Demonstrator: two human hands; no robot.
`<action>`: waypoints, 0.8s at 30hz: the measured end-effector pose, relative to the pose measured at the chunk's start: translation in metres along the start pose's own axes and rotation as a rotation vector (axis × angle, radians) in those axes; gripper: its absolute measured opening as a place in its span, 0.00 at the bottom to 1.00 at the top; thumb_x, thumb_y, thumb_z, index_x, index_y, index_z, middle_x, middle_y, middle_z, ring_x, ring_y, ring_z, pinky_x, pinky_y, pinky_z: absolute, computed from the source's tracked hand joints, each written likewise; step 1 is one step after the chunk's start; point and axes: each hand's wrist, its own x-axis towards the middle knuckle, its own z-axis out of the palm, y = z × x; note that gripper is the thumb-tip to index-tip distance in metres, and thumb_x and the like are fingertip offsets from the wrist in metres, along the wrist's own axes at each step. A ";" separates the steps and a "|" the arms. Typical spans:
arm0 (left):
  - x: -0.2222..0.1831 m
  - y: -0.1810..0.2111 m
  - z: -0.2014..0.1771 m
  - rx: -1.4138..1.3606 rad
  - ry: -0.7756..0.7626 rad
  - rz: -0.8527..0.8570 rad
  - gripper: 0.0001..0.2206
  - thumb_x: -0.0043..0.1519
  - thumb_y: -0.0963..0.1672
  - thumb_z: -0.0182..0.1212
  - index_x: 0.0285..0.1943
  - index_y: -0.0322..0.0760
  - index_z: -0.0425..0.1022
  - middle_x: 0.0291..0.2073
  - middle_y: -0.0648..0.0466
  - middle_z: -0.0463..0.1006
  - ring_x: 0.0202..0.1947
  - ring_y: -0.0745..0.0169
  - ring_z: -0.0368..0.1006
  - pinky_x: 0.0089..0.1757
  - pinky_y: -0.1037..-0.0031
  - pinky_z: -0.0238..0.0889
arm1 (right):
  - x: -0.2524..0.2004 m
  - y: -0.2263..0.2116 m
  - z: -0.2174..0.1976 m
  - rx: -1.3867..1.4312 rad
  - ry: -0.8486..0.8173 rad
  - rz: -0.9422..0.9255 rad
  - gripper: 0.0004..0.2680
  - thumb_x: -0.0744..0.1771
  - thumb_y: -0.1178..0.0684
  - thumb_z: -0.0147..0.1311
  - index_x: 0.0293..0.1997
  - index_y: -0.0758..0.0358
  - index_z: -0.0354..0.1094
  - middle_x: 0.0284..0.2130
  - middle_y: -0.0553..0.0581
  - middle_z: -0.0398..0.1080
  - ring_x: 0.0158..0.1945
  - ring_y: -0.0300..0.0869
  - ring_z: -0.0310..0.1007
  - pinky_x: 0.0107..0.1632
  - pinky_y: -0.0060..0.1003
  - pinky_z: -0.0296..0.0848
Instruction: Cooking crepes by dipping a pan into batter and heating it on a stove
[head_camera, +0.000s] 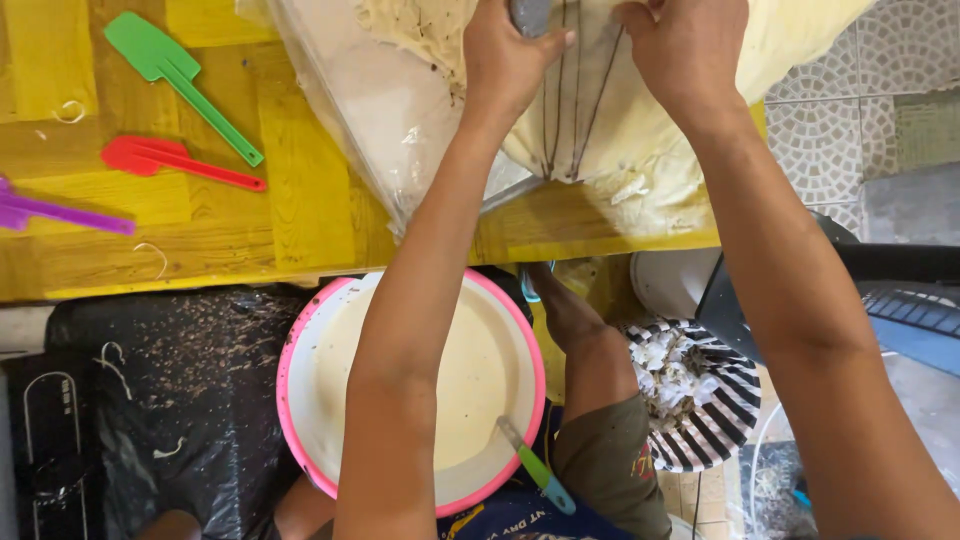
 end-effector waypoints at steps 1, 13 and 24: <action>0.003 -0.004 0.006 -0.001 -0.002 0.000 0.23 0.48 0.46 0.82 0.50 0.46 0.74 0.42 0.56 0.84 0.44 0.57 0.82 0.43 0.68 0.71 | 0.001 -0.007 -0.005 -0.001 -0.001 0.002 0.17 0.71 0.59 0.72 0.33 0.59 0.58 0.28 0.53 0.67 0.32 0.51 0.68 0.34 0.50 0.61; 0.005 -0.015 0.023 0.020 0.135 0.066 0.13 0.47 0.45 0.72 0.34 0.44 0.71 0.20 0.59 0.76 0.22 0.67 0.70 0.28 0.70 0.62 | -0.012 -0.025 -0.018 -0.147 0.326 -0.343 0.05 0.71 0.56 0.71 0.39 0.52 0.80 0.34 0.48 0.73 0.38 0.47 0.70 0.39 0.41 0.61; -0.049 0.077 -0.049 -0.027 -0.221 -0.086 0.18 0.53 0.43 0.78 0.50 0.41 0.77 0.36 0.59 0.87 0.37 0.68 0.85 0.41 0.74 0.82 | -0.046 -0.057 -0.088 0.494 0.006 -0.078 0.05 0.74 0.71 0.69 0.55 0.77 0.79 0.44 0.67 0.79 0.44 0.50 0.77 0.48 0.41 0.75</action>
